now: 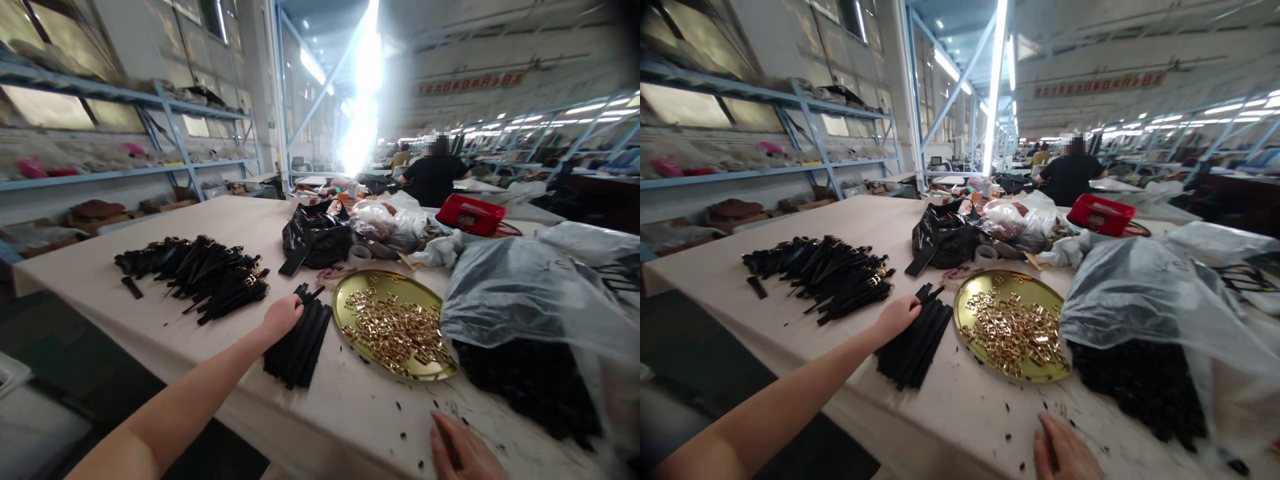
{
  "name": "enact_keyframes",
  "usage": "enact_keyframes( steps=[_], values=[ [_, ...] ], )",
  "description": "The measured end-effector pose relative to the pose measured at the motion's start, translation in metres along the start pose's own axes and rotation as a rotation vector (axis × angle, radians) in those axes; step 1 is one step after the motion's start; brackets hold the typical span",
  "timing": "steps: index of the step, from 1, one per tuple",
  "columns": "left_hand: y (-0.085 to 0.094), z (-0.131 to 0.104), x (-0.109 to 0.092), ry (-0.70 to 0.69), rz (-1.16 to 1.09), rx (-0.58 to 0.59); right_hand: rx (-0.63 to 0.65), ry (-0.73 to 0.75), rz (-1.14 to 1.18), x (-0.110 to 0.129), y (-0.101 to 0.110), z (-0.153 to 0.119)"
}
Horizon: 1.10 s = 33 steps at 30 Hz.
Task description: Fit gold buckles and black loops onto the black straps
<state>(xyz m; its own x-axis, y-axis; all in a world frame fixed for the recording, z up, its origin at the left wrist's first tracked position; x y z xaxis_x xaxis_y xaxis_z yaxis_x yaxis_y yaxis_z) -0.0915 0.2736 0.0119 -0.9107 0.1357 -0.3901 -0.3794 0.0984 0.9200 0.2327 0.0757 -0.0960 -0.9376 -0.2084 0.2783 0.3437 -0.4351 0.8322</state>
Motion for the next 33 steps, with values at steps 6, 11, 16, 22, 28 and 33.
enact_keyframes(
  steps=[6, 11, 16, 22, 28, 33],
  values=[
    [-0.046, -0.084, -0.082, -0.230, -0.367, 0.298, -0.036, -0.484, 0.324, -0.003, 0.022, 0.002],
    [-0.130, -0.162, -0.123, 0.103, -1.057, 0.839, -0.045, -0.553, 0.318, -0.019, 0.041, 0.007],
    [-0.154, -0.171, -0.127, 0.333, -1.293, 0.874, 0.019, -0.535, 0.265, -0.034, 0.051, 0.021],
    [-0.143, -0.152, -0.111, 0.304, -1.361, 0.796, 0.104, -0.466, 0.239, -0.023, 0.024, 0.037],
    [-0.158, -0.146, -0.093, 0.396, -1.442, 0.793, 0.121, -0.399, 0.087, -0.030, 0.009, 0.042],
    [-0.172, -0.146, -0.092, 0.491, -1.457, 0.827, 0.174, -0.075, -0.057, -0.018, 0.002, 0.081]
  ],
)
Point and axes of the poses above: each hand's wrist, its own z-axis towards the middle knuckle, its own y-axis out of the back of the hand, x = y × z, the point moved 9 cm from there along z, towards the middle knuckle, and after that the axes turned 4 degrees about x, right-handed, at the moved point
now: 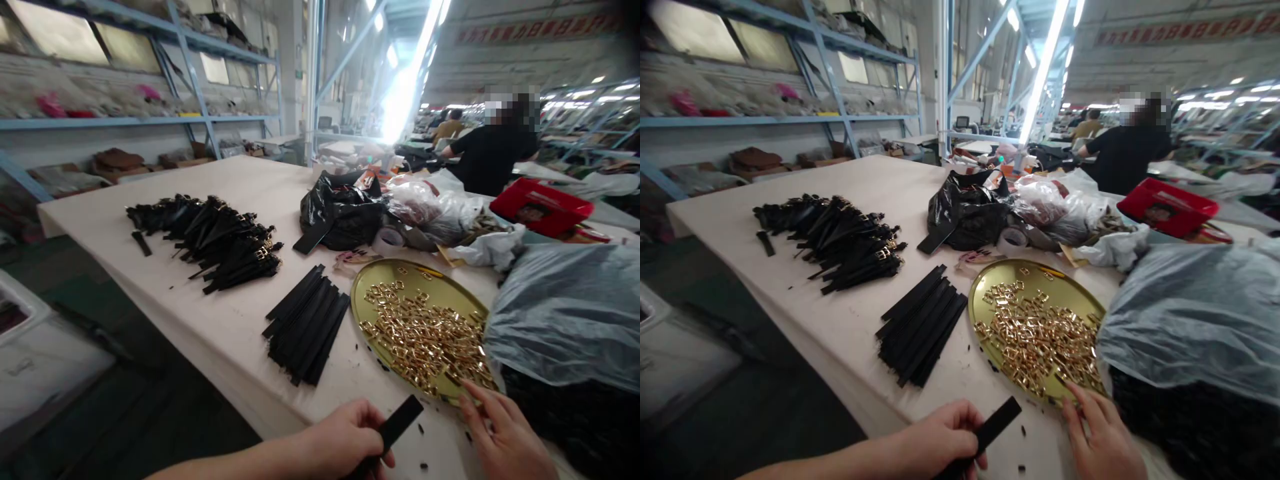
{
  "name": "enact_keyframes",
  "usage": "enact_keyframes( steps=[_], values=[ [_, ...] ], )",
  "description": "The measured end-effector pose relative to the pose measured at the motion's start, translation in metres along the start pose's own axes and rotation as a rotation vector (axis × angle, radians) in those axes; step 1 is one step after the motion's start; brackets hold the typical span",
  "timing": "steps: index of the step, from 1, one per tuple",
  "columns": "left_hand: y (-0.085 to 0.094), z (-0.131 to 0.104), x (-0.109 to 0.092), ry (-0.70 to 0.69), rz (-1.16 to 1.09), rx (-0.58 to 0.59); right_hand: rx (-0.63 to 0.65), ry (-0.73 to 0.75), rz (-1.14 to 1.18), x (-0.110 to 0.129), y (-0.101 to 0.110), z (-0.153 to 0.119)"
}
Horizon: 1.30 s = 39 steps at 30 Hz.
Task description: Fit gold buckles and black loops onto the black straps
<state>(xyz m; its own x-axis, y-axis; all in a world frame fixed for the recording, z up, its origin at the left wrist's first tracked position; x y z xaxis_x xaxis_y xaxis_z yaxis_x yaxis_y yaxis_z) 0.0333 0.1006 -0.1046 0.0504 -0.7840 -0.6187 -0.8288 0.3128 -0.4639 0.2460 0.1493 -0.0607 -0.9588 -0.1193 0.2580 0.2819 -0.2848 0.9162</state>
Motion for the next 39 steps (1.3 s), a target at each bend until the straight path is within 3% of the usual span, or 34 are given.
enact_keyframes(
  steps=[5, 11, 18, 23, 26, 31, 35, 39],
  values=[
    [0.006, -0.005, -0.013, -0.008, 0.042, -0.031, 0.170, 0.338, -0.136, 0.016, -0.028, 0.029],
    [0.013, -0.018, -0.026, -0.004, 0.050, -0.034, 0.214, 0.107, -0.068, -0.004, -0.036, 0.041],
    [0.011, -0.018, -0.019, 0.013, 0.004, 0.006, 0.272, 0.079, -0.074, -0.026, -0.048, 0.041],
    [0.003, -0.020, -0.009, 0.039, -0.164, 0.030, 0.321, 0.056, -0.155, -0.009, -0.033, 0.042],
    [-0.004, -0.028, -0.012, 0.025, -0.203, 0.037, 0.267, -0.076, 0.037, 0.002, -0.009, 0.045],
    [-0.019, -0.042, -0.012, 0.049, -0.248, 0.057, 0.120, -0.398, 0.477, -0.018, 0.016, 0.032],
    [-0.027, -0.046, -0.009, 0.049, -0.246, 0.064, 0.087, -0.586, 0.775, -0.032, 0.015, 0.003],
    [-0.034, -0.045, -0.004, 0.057, -0.235, 0.088, 0.089, -0.723, 1.083, -0.026, 0.006, -0.027]
  ],
)
Point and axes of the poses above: each hand's wrist, its own z-axis towards the middle knuckle, its own y-axis out of the back of the hand, x = y × z, the point moved 9 cm from there along z, towards the middle knuckle, and after that the axes turned 4 degrees about x, right-handed, at the moved point
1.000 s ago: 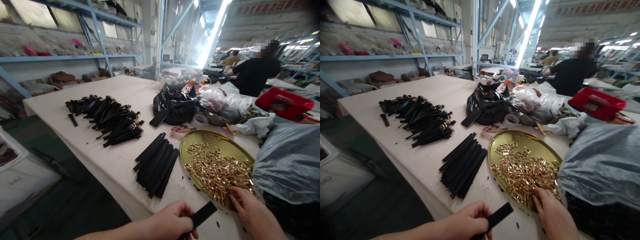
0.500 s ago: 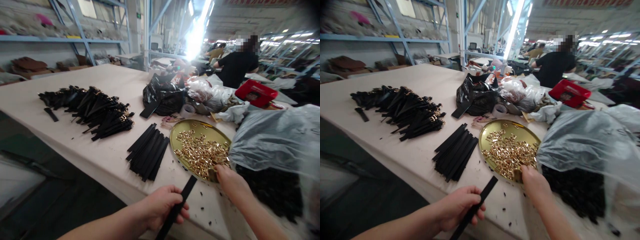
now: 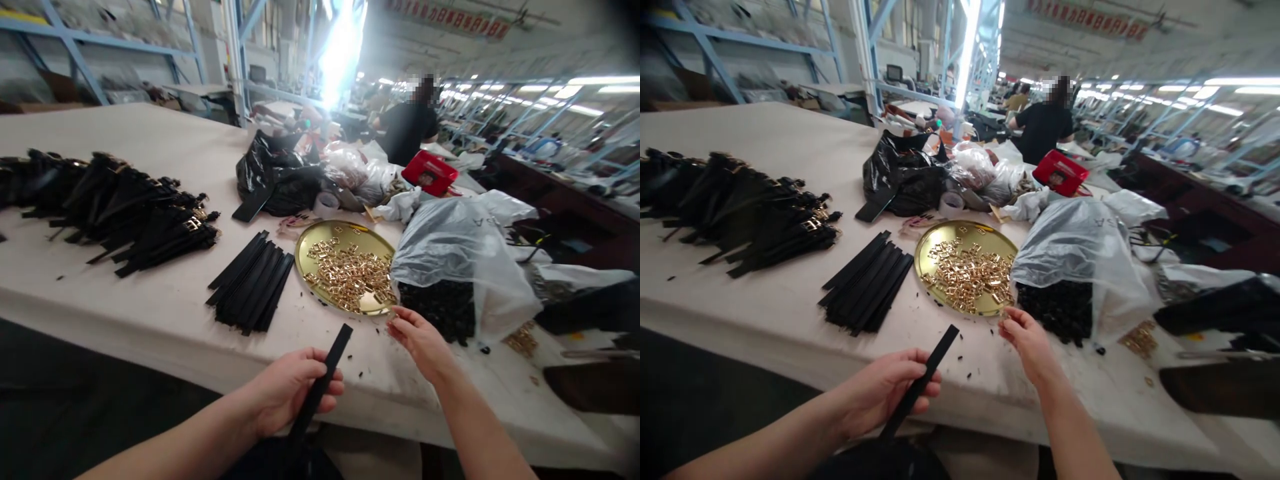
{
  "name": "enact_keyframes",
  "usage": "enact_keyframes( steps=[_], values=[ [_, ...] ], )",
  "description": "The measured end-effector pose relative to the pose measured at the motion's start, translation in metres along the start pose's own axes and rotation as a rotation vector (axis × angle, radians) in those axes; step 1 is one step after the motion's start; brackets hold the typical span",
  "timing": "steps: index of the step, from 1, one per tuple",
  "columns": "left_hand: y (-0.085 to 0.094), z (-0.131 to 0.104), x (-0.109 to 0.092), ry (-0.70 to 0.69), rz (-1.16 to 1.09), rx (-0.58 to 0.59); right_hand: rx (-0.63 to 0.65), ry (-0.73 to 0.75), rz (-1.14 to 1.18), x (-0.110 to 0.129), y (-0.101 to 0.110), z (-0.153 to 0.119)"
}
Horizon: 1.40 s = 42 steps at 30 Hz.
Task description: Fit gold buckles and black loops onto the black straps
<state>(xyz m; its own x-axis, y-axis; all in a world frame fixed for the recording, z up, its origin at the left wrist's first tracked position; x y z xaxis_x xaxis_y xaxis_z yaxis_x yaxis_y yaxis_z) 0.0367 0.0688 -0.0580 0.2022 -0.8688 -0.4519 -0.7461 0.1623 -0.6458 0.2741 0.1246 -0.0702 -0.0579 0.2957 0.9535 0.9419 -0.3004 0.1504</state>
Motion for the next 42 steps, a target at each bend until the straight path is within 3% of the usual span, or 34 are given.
enact_keyframes(
  steps=[4, 9, 13, 18, 23, 27, 33, 36, 38, 42],
  values=[
    [-0.003, 0.006, 0.006, 0.018, 0.028, 0.012, -0.020, -0.064, 0.203, -0.012, 0.008, -0.010],
    [0.004, 0.015, 0.008, 0.024, 0.050, -0.026, -0.112, -0.085, 0.289, -0.016, 0.053, -0.002],
    [0.003, 0.024, 0.008, 0.036, 0.056, -0.012, -0.255, -0.059, 0.178, -0.017, 0.088, 0.008],
    [0.000, 0.033, 0.005, 0.032, 0.072, -0.003, -0.342, 0.017, -0.142, -0.003, 0.098, 0.028],
    [-0.001, 0.037, 0.001, 0.014, 0.083, -0.004, -0.370, 0.119, -0.504, 0.018, 0.086, 0.046],
    [-0.007, 0.038, 0.001, 0.014, 0.107, 0.003, -0.343, 0.158, -0.642, 0.026, 0.078, 0.049],
    [-0.021, 0.031, 0.006, 0.047, 0.113, 0.036, -0.204, 0.154, -0.636, 0.030, 0.061, 0.016],
    [-0.026, 0.025, 0.014, 0.073, 0.120, 0.051, 0.001, 0.074, -0.461, 0.016, 0.026, -0.018],
    [-0.026, 0.021, 0.019, 0.080, 0.157, 0.060, 0.147, -0.030, -0.158, 0.002, -0.003, -0.042],
    [-0.023, 0.014, 0.023, 0.029, 0.285, 0.073, 0.187, -0.112, 0.251, -0.008, -0.038, -0.078]
  ],
)
Point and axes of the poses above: each hand's wrist, its own z-axis towards the middle knuckle, its own y-axis out of the back of the hand, x = y × z, the point moved 9 cm from there along z, towards the middle knuckle, and after that the axes turned 4 degrees about x, right-handed, at the moved point
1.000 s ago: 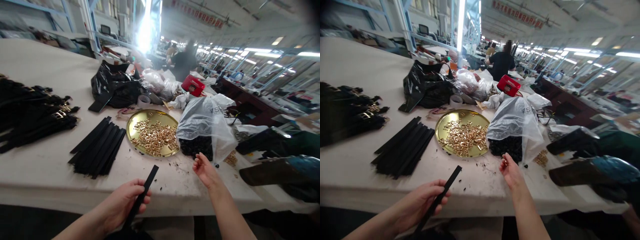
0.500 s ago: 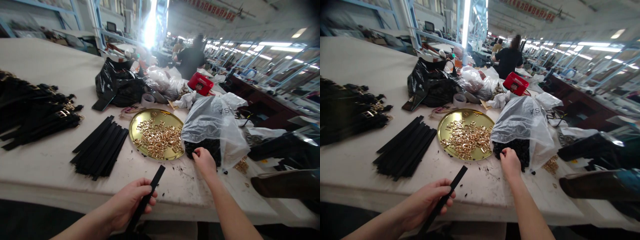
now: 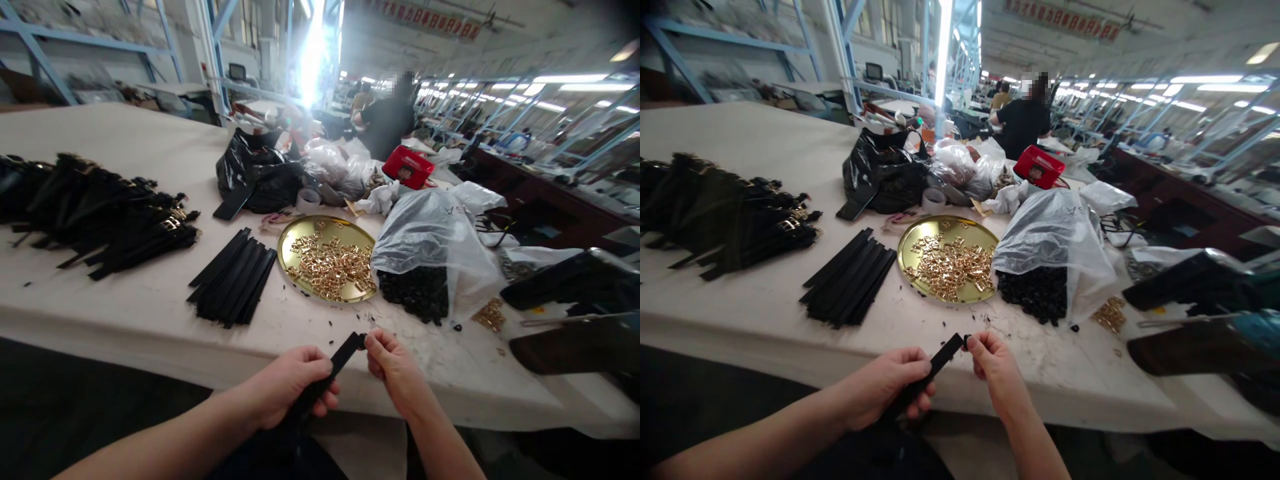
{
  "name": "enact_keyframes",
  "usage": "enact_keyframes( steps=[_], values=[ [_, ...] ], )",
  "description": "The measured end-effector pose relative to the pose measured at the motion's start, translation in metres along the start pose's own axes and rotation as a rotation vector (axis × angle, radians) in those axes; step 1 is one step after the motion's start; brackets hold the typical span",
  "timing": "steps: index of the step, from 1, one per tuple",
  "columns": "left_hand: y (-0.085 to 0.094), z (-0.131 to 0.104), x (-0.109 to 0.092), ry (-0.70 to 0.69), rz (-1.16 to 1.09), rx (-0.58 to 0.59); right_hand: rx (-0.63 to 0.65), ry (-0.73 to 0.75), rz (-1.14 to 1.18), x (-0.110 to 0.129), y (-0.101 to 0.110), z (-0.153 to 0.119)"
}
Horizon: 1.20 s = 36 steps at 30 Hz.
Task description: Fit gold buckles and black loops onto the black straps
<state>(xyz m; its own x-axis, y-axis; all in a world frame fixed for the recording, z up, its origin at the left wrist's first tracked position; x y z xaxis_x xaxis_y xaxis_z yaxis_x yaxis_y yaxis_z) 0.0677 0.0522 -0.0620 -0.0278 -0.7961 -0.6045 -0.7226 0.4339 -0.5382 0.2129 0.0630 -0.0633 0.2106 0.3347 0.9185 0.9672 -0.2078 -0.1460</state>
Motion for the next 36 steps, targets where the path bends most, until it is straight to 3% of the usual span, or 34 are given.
enact_keyframes(
  steps=[3, 7, 14, 26, 36],
  values=[
    [0.003, -0.005, 0.003, -0.021, 0.059, -0.006, 0.011, -0.006, 0.114, -0.006, -0.015, -0.012],
    [0.005, -0.012, 0.014, 0.055, 0.013, 0.006, 0.006, -0.010, 0.151, -0.012, -0.023, -0.021],
    [0.007, -0.016, 0.029, 0.154, -0.018, 0.015, -0.002, -0.096, 0.147, -0.032, -0.026, -0.028],
    [0.002, -0.004, 0.032, 0.227, -0.149, 0.111, 0.018, -0.239, 0.043, -0.054, -0.023, -0.024],
    [0.008, 0.009, 0.015, 0.092, 0.244, 0.157, -0.063, -0.131, -0.278, -0.033, -0.017, -0.015]
  ],
)
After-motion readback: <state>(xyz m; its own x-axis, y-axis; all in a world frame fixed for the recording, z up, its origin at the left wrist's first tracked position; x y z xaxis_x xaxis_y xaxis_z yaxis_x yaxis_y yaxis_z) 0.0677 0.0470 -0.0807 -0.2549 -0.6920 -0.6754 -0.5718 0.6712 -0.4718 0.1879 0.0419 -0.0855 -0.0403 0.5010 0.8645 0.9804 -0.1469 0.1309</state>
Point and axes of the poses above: each hand's wrist, its own z-axis towards the middle knuckle, its own y-axis out of the back of the hand, x = y × z, the point moved 9 cm from there along z, towards the middle knuckle, and after that the axes turned 4 degrees about x, right-handed, at the moved point
